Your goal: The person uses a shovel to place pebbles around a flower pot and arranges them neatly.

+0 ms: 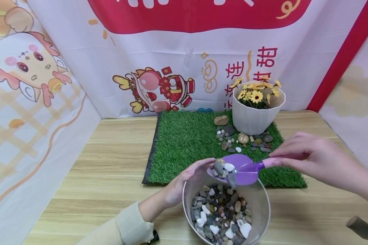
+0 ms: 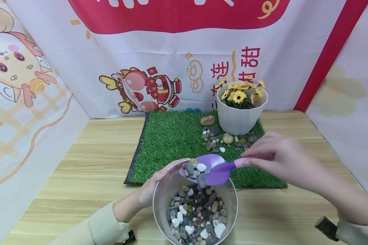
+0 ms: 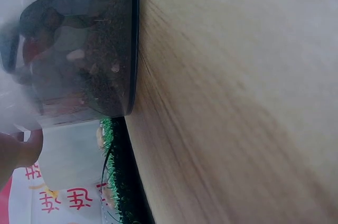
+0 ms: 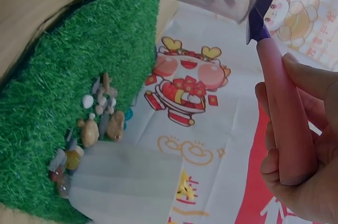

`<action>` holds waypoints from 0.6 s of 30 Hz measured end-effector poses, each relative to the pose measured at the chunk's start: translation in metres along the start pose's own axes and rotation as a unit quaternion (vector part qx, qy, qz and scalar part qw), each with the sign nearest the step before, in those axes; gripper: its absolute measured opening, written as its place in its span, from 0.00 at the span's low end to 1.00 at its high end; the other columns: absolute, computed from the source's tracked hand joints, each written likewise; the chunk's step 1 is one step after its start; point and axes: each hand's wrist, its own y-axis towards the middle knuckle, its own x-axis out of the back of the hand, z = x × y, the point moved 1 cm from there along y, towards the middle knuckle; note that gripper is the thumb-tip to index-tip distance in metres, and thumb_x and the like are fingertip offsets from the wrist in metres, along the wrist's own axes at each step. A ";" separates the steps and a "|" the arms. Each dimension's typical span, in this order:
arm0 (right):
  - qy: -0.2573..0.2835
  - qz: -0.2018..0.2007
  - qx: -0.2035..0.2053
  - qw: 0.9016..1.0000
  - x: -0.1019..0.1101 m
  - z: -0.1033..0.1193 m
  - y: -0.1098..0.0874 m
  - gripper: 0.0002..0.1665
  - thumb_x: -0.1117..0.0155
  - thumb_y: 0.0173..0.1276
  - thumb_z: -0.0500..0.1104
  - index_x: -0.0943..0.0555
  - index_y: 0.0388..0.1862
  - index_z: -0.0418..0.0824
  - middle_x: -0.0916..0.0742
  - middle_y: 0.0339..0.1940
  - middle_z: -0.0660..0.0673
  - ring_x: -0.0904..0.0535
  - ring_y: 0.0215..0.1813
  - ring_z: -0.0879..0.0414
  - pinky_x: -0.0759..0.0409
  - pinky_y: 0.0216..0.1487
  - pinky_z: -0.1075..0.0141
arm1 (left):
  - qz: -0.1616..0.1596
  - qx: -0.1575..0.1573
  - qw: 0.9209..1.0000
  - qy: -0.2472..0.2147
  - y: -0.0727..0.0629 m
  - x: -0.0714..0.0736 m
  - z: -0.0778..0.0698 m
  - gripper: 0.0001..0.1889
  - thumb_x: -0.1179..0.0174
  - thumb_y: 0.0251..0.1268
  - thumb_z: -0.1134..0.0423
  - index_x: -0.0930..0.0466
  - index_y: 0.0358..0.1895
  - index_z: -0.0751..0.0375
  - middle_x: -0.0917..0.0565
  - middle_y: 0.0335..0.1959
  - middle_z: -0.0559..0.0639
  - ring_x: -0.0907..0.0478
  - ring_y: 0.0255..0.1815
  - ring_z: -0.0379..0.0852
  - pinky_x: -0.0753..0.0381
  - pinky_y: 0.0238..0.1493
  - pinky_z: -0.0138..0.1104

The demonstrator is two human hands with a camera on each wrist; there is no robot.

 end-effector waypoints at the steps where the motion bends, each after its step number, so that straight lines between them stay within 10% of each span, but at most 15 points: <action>1: 0.002 0.000 -0.007 1.000 0.002 -0.001 0.000 0.20 0.15 0.47 0.37 0.08 0.39 0.57 0.13 0.36 0.65 0.23 0.40 0.68 0.27 0.30 0.77 | 0.001 -0.002 1.000 0.003 0.000 0.000 0.000 0.36 0.74 0.81 0.47 0.56 0.81 0.70 0.45 0.80 0.68 0.47 0.80 0.62 0.49 0.78 0.56; 18: -0.027 -0.023 -0.191 0.981 0.033 -0.064 -0.009 0.12 0.18 0.55 0.39 0.07 0.40 0.44 0.10 0.30 0.57 0.30 0.31 0.64 0.35 0.26 0.74 | -0.005 -0.009 1.000 0.023 0.000 0.002 0.002 0.36 0.72 0.81 0.47 0.53 0.80 0.71 0.42 0.79 0.68 0.44 0.79 0.62 0.46 0.78 0.53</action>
